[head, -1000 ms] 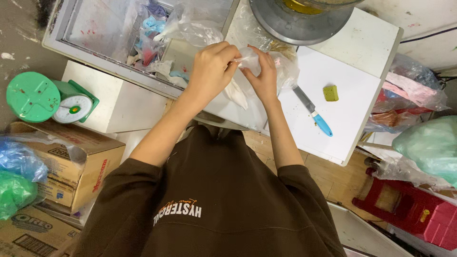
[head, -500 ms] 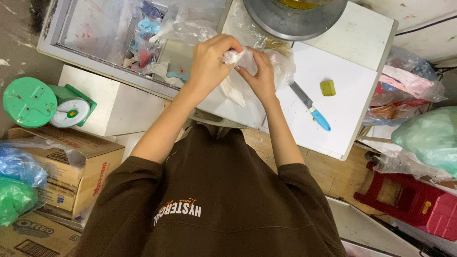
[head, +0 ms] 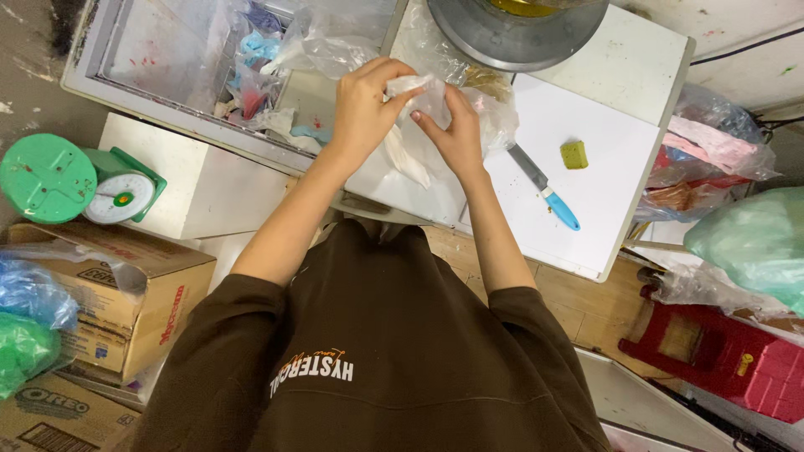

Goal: The person takes a piping bag from a freezer and pipes pink frosting around the edges of a heart-shaped cake on a turntable.

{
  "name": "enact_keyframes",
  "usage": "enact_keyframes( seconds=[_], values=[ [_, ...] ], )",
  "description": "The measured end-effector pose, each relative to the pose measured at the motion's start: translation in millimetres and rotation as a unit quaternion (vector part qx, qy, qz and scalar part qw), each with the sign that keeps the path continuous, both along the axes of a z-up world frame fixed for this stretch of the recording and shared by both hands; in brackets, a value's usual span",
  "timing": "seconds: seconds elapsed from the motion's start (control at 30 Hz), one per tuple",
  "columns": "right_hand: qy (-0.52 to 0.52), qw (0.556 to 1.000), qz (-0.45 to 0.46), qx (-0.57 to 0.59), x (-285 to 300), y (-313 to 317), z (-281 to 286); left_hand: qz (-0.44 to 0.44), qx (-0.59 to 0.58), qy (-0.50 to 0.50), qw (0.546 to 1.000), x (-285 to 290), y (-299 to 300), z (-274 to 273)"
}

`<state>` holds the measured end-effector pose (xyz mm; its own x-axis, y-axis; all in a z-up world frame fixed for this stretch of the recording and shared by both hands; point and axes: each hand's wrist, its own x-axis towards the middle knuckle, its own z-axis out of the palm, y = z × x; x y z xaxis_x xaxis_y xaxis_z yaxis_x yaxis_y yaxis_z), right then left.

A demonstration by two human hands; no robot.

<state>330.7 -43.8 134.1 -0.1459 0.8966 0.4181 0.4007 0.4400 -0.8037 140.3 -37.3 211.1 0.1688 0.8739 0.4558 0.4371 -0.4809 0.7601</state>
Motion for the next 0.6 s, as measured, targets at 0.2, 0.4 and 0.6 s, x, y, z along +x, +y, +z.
enact_keyframes(
  seconds=[0.2,0.4,0.6],
  values=[
    [0.03,0.996,-0.022,-0.075,10.2,6.0,0.5,-0.028,0.081,-0.013,0.996,2.7,-3.6,12.6],
    [0.028,0.999,0.004,-0.027,6.6,1.6,14.8,0.024,-0.01,0.004,1.0,9.0,6.6,-11.4],
    [0.012,0.998,-0.011,-0.054,14.3,3.3,16.9,-0.045,0.035,-0.033,0.998,9.9,7.2,1.6]
  ],
)
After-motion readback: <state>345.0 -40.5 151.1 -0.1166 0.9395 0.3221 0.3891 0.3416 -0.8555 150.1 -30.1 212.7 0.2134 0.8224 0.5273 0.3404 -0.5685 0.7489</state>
